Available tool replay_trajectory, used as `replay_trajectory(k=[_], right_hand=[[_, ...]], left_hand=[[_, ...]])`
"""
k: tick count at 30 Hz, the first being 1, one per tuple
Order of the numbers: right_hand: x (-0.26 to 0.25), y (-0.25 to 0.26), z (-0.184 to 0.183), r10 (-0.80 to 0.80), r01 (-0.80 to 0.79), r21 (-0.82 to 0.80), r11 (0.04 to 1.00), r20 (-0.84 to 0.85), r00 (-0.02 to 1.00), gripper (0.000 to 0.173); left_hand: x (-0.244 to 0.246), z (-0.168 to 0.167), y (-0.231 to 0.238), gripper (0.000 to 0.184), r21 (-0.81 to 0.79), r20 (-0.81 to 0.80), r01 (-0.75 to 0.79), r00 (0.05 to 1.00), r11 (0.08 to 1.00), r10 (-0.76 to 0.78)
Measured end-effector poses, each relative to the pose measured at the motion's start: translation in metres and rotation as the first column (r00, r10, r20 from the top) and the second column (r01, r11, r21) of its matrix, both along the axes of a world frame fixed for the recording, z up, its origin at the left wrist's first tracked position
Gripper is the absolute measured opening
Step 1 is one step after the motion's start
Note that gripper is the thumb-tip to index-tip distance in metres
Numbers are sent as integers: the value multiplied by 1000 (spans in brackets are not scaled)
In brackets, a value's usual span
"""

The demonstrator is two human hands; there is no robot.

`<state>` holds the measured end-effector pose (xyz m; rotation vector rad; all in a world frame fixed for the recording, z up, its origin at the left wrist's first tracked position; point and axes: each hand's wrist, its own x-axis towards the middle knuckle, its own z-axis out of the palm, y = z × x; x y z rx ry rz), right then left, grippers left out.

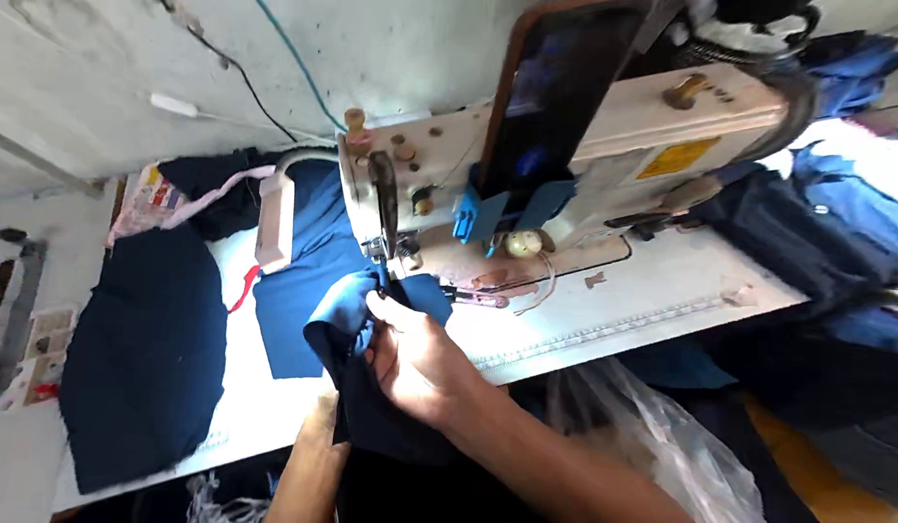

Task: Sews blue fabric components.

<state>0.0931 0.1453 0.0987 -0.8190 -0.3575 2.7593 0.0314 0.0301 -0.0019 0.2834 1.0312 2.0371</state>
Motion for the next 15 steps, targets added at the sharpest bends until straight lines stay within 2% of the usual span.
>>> replay_trajectory(k=[2, 4, 5, 7, 8, 9, 10, 11, 12, 13, 14, 15], right_hand=[[11, 9, -1, 86, -95, 129, 987, 75, 993, 31], [25, 20, -13, 232, -254, 307, 917, 106, 967, 37], [30, 26, -22, 305, -324, 390, 862, 113, 946, 36], [38, 34, -40, 401, -423, 549, 721, 168, 901, 27], [41, 36, -47, 429, -467, 619, 631, 223, 875, 21], [44, 38, -53, 438, -509, 698, 504, 301, 847, 21], [47, 40, -56, 412, -546, 773, 322, 404, 816, 26], [51, 42, -56, 334, -570, 816, 101, 511, 792, 31], [58, 40, -52, 191, -562, 820, -108, 572, 798, 36], [65, 36, -51, -28, -509, 808, -296, 525, 850, 37], [69, 36, -49, -248, -430, 785, -446, 353, 902, 34], [71, 44, -41, -382, -359, 761, -540, 158, 910, 34]], left_hand=[[-26, 17, 15, 32, -22, 82, -183, 980, 983, 184], [-46, 47, 17, 29, -185, 4, -332, 941, 925, 338], [-56, 52, 15, 27, -257, -94, -356, 934, 898, 343], [-77, 48, 8, 41, -406, -320, -375, 913, 834, 254], [-85, 43, 4, 51, -428, -461, -421, 863, 800, 208], [-90, 37, -2, 66, -396, -636, -493, 756, 775, 156], [-94, 34, -9, 80, -327, -806, -564, 586, 758, 89], [-95, 33, -14, 91, -260, -903, -603, 429, 754, 32], [-92, 33, -20, 100, -254, -928, -606, 371, 754, -14], [-90, 31, -25, 107, -302, -916, -603, 397, 738, -51], [-89, 27, -30, 110, -363, -891, -602, 447, 712, -77], [-90, 23, -33, 109, -407, -864, -597, 497, 691, -80]])
